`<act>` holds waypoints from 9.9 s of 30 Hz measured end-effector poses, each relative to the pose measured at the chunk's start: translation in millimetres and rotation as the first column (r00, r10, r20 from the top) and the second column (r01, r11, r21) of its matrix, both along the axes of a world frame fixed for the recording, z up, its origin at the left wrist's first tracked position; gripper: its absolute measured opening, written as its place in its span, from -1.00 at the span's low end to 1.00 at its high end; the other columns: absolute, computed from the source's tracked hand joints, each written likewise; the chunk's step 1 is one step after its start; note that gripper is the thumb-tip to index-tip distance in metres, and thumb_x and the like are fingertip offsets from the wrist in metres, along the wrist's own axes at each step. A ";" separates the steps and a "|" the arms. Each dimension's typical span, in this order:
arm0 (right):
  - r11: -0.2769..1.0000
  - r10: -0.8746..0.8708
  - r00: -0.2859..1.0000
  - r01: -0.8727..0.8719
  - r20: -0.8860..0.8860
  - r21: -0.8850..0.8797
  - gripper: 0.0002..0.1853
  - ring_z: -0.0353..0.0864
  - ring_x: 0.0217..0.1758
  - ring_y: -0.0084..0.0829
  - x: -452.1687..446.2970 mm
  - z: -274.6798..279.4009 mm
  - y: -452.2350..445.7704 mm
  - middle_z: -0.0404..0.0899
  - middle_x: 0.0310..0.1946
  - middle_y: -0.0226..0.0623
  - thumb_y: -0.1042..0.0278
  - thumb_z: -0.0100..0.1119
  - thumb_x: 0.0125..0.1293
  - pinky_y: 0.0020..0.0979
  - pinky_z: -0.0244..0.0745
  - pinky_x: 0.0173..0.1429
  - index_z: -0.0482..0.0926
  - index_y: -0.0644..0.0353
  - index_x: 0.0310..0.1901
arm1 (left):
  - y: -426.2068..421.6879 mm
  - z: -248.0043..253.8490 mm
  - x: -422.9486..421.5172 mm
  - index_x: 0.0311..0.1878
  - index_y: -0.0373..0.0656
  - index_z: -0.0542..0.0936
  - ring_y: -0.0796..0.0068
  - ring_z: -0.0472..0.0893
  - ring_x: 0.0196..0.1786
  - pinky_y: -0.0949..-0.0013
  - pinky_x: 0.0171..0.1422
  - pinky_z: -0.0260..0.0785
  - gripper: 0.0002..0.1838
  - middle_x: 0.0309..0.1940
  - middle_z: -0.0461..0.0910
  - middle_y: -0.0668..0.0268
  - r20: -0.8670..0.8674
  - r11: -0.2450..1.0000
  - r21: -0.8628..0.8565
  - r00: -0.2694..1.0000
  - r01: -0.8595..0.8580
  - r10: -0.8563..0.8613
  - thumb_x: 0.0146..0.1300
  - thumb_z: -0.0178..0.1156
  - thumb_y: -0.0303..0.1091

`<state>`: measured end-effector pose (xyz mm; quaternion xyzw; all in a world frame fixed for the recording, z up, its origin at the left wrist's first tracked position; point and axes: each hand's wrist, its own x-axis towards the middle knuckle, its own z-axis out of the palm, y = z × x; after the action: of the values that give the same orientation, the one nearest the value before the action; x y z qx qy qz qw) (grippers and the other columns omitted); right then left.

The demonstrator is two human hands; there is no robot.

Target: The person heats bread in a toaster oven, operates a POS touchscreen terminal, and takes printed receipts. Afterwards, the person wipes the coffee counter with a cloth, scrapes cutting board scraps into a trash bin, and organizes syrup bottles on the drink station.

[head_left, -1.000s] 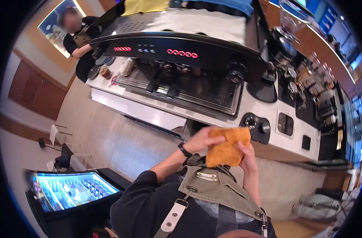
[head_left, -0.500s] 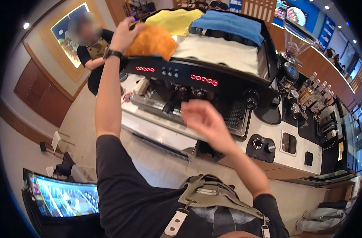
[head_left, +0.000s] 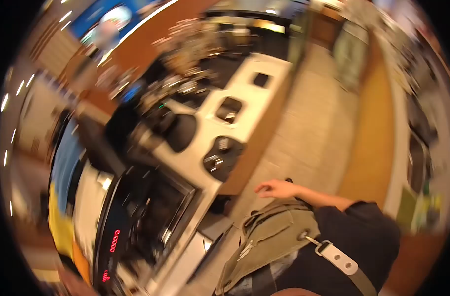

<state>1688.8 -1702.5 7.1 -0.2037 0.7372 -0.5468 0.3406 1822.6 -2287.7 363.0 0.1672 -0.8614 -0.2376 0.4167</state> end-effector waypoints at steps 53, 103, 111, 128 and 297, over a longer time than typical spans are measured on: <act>-0.308 -0.951 -0.295 0.919 -0.091 0.244 -0.56 0.76 -0.06 -0.37 -145.4 -30.9 962.0 0.76 -0.13 -0.19 0.02 0.27 0.42 -0.31 0.59 0.08 0.67 0.24 0.08 | 1859.4 -455.7 -593.0 -0.33 -0.40 0.66 0.34 0.66 -0.43 0.24 -0.34 0.49 -0.42 -0.36 0.71 0.04 0.341 0.066 0.845 -0.441 0.531 -0.830 0.13 0.50 0.09; -0.954 0.043 -0.677 -0.247 -0.735 0.172 -0.69 0.70 -0.30 0.12 -3.9 83.6 580.3 0.63 -0.25 0.07 0.22 0.18 0.30 0.03 0.63 -0.19 0.48 0.31 -0.10 | 1299.4 -307.9 -262.6 0.22 -0.05 0.37 0.33 0.64 0.11 0.16 0.19 0.62 -0.53 0.03 0.61 0.23 -0.366 0.044 0.931 -0.927 -0.363 0.081 0.33 0.24 -0.66; -0.855 0.143 -0.625 -0.469 -0.767 0.222 -0.71 0.67 -0.28 0.21 209.9 69.2 423.2 0.64 -0.27 0.19 0.25 0.12 0.34 0.09 0.59 -0.15 0.47 0.37 -0.13 | 1180.6 -337.7 -12.7 0.17 -0.04 0.34 0.30 0.64 0.12 0.15 0.14 0.64 -0.55 0.03 0.60 0.22 -0.461 0.264 0.882 -0.832 -0.391 0.309 0.32 0.27 -0.62; -0.880 0.172 -0.846 -0.362 -0.505 0.307 -0.69 0.67 -0.17 0.24 642.7 -84.4 328.5 0.65 -0.31 0.23 0.20 -0.08 0.54 0.06 0.53 -0.04 0.42 0.33 0.03 | 1076.5 -564.2 420.5 -0.03 -0.31 0.50 0.14 0.74 -0.16 0.07 -0.14 0.77 -0.71 -0.13 0.66 0.06 0.187 0.367 0.915 -0.982 0.167 -0.019 0.18 0.17 -0.74; 0.617 0.125 0.803 -0.524 -0.583 -0.588 -0.91 0.46 -0.34 -0.57 -951.1 406.3 -149.0 0.54 -0.36 -0.48 0.50 0.35 0.35 -0.45 0.39 -0.23 0.59 0.15 -0.23 | 633.6 -172.5 -476.9 -0.22 -0.15 0.45 0.37 0.61 -0.35 0.16 -0.02 0.49 -0.61 -0.44 0.57 0.28 -0.485 0.806 0.574 0.853 0.144 0.193 0.30 0.45 -0.11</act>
<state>737.6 -1851.5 413.4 -0.5867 0.4677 -0.6481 0.1306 1345.8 -1654.1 190.5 0.2292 -0.5958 -0.5242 0.5637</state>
